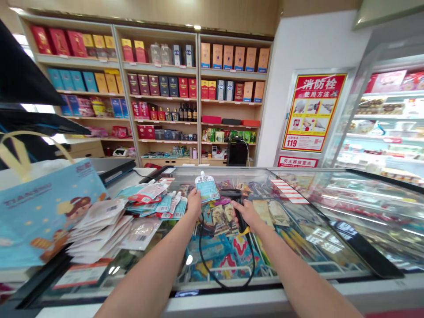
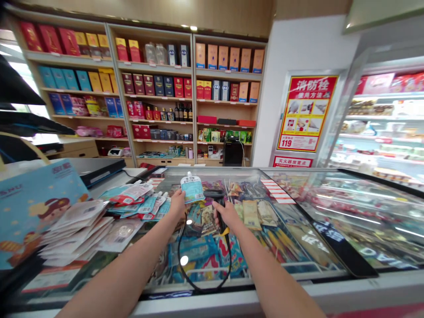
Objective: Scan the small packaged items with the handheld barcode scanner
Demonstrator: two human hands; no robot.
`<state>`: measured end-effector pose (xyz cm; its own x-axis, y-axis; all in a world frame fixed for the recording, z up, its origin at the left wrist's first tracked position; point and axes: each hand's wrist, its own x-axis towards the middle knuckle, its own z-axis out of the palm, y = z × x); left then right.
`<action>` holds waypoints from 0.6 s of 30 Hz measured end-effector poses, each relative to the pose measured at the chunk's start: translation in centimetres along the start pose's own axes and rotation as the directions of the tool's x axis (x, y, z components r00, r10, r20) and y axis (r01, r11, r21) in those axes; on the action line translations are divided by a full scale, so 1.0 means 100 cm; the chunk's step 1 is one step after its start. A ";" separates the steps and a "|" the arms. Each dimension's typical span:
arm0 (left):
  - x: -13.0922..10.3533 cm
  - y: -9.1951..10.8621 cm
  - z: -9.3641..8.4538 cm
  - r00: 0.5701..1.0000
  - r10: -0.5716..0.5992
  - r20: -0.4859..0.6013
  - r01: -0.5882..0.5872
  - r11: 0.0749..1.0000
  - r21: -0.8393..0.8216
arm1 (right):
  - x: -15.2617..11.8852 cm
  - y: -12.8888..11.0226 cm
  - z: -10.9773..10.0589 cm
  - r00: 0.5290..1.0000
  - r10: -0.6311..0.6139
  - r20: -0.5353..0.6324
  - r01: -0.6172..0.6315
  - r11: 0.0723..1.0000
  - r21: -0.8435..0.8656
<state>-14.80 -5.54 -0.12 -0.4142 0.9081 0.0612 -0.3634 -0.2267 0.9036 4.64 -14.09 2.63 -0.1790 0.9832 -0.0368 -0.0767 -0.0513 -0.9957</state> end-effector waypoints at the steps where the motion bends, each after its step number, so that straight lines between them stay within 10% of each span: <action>1: -0.004 -0.001 0.009 0.998 -0.057 0.031 0.057 0.998 -0.011 | -0.001 -0.006 -0.006 0.999 0.000 -0.037 0.000 1.000 0.021; 9: -0.047 -0.037 0.121 0.945 -0.282 0.164 0.274 0.959 0.067 | -0.024 -0.038 -0.089 0.945 -0.035 -0.325 0.060 0.996 0.069; 18: -0.095 -0.097 0.238 0.908 -0.339 0.248 0.295 0.935 0.198 | -0.043 -0.016 -0.163 0.862 -0.104 -0.496 0.160 0.985 0.071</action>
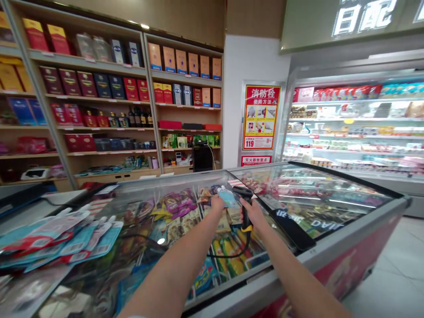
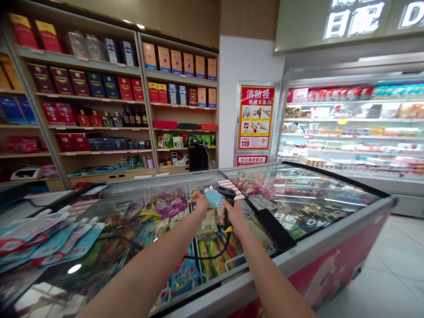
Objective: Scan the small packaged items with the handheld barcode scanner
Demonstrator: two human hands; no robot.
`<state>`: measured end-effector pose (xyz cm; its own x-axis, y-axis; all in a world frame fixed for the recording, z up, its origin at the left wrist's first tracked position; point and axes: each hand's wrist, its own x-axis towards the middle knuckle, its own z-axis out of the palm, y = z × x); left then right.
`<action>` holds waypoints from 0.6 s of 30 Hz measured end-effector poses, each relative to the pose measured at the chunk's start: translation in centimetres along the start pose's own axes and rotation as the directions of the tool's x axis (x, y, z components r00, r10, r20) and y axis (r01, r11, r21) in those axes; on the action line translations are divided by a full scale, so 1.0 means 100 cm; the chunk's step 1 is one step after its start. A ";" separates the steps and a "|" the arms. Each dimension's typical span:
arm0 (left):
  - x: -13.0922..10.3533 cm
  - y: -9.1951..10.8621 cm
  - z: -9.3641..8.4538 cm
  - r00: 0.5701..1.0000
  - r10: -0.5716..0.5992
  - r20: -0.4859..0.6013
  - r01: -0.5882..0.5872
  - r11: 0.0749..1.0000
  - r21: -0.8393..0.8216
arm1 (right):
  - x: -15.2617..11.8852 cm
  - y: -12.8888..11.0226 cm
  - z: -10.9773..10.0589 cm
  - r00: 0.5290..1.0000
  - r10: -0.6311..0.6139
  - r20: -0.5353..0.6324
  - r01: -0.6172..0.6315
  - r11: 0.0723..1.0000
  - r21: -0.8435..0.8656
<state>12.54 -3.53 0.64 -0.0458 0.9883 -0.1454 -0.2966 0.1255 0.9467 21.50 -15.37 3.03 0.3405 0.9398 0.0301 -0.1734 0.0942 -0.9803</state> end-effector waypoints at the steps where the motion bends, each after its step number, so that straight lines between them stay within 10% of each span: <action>1: 0.003 -0.003 0.007 1.000 0.013 0.009 -0.014 1.000 0.021 | 0.000 0.003 -0.003 1.000 -0.003 -0.010 0.003 1.000 0.002; 11: 0.011 -0.021 0.010 0.950 0.309 0.056 -0.307 0.877 0.370 | -0.011 0.000 0.001 1.000 0.003 0.013 -0.003 1.000 -0.028; 18: -0.007 0.016 -0.060 0.931 0.364 -0.014 -0.309 0.809 0.499 | -0.015 -0.002 0.023 0.995 0.005 0.098 -0.004 1.000 -0.009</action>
<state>6.32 -4.54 0.57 -0.1641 0.9648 0.2055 0.2503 -0.1608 0.9547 18.91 -16.02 3.59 0.2472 0.9680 0.0443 -0.1661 0.0873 -0.9822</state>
